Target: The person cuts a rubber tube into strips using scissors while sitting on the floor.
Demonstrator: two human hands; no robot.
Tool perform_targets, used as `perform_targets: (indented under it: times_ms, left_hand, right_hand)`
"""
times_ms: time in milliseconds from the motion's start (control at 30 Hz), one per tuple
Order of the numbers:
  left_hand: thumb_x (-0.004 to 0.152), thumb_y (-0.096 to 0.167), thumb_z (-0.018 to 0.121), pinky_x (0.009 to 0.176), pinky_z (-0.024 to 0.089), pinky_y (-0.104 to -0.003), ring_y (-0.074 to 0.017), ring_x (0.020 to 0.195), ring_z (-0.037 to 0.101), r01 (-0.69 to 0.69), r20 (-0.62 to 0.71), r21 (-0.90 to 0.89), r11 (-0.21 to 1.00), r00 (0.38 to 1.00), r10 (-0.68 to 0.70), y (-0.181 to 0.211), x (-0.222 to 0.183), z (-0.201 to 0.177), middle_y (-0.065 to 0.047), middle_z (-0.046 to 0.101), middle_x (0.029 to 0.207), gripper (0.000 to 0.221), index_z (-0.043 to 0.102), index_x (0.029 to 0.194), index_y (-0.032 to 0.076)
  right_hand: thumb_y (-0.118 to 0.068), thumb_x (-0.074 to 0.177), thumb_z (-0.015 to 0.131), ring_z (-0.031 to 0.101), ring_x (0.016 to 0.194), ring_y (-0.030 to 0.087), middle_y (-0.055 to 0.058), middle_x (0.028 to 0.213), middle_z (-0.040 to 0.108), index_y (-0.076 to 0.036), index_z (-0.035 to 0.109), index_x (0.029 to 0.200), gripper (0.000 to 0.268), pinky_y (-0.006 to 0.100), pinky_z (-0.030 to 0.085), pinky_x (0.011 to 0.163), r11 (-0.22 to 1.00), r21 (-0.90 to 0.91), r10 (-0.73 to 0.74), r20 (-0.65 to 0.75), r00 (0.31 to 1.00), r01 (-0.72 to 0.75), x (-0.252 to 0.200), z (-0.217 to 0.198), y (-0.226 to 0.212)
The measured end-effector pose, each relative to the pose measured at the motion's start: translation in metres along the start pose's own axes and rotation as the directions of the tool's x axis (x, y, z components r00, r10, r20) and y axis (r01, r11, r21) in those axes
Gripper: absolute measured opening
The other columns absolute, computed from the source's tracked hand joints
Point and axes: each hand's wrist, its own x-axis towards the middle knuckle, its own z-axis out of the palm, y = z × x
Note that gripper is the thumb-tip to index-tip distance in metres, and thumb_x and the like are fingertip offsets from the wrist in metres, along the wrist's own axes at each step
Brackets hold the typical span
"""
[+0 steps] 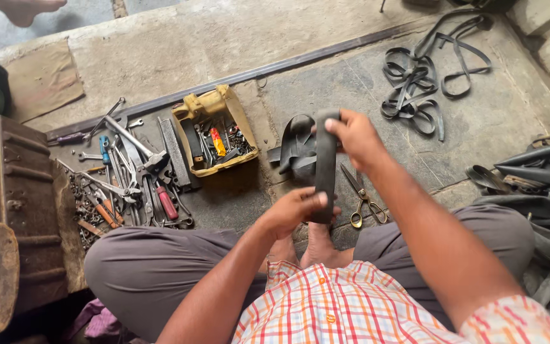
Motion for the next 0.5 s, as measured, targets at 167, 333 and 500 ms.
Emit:
perform_targets:
  times_ms: [167, 333, 500]
  left_hand:
    - [0.104, 0.013, 0.057, 0.097, 0.059, -0.037, -0.0233, 0.107, 0.073, 0.038, 0.069, 0.110, 0.993, 0.997, -0.045, -0.020, -0.005, 0.001, -0.013, 0.075, 0.114, 0.027, 0.062, 0.126, -0.001]
    - [0.102, 0.012, 0.061, 0.078, 0.061, -0.037, -0.0187, 0.091, 0.070, 0.053, 0.039, 0.150, 0.987, 0.998, -0.059, -0.015, -0.006, -0.002, -0.006, 0.072, 0.103, 0.025, 0.064, 0.125, 0.004]
    - [0.099, 0.009, 0.064, 0.065, 0.058, -0.032, -0.0176, 0.075, 0.067, -0.208, -0.294, -0.008, 0.978, 0.935, 0.197, 0.004, 0.015, -0.024, -0.008, 0.071, 0.098, 0.027, 0.067, 0.126, 0.006]
  right_hand:
    - [-0.015, 0.100, 0.057, 0.075, 0.084, 0.018, 0.010, 0.105, 0.077, -0.005, 0.067, 0.116, 0.021, 0.041, 0.065, 0.073, 1.000, -0.001, 0.012, -0.019, 1.000, -0.012, 0.040, -0.012, 0.002]
    - [-0.053, 0.107, 0.040, 0.073, 0.085, 0.022, 0.011, 0.104, 0.074, -0.006, 0.064, 0.125, 0.056, 0.043, 0.059, 0.077, 0.985, 0.056, 0.155, 0.144, 0.977, -0.164, 0.051, -0.014, 0.025]
    - [-0.067, 0.103, 0.047, 0.064, 0.078, 0.019, 0.006, 0.093, 0.067, -0.006, 0.072, 0.122, 0.069, 0.038, 0.053, 0.072, 0.915, -0.133, 0.402, 0.248, 0.881, -0.381, -0.001, -0.005, 0.079]
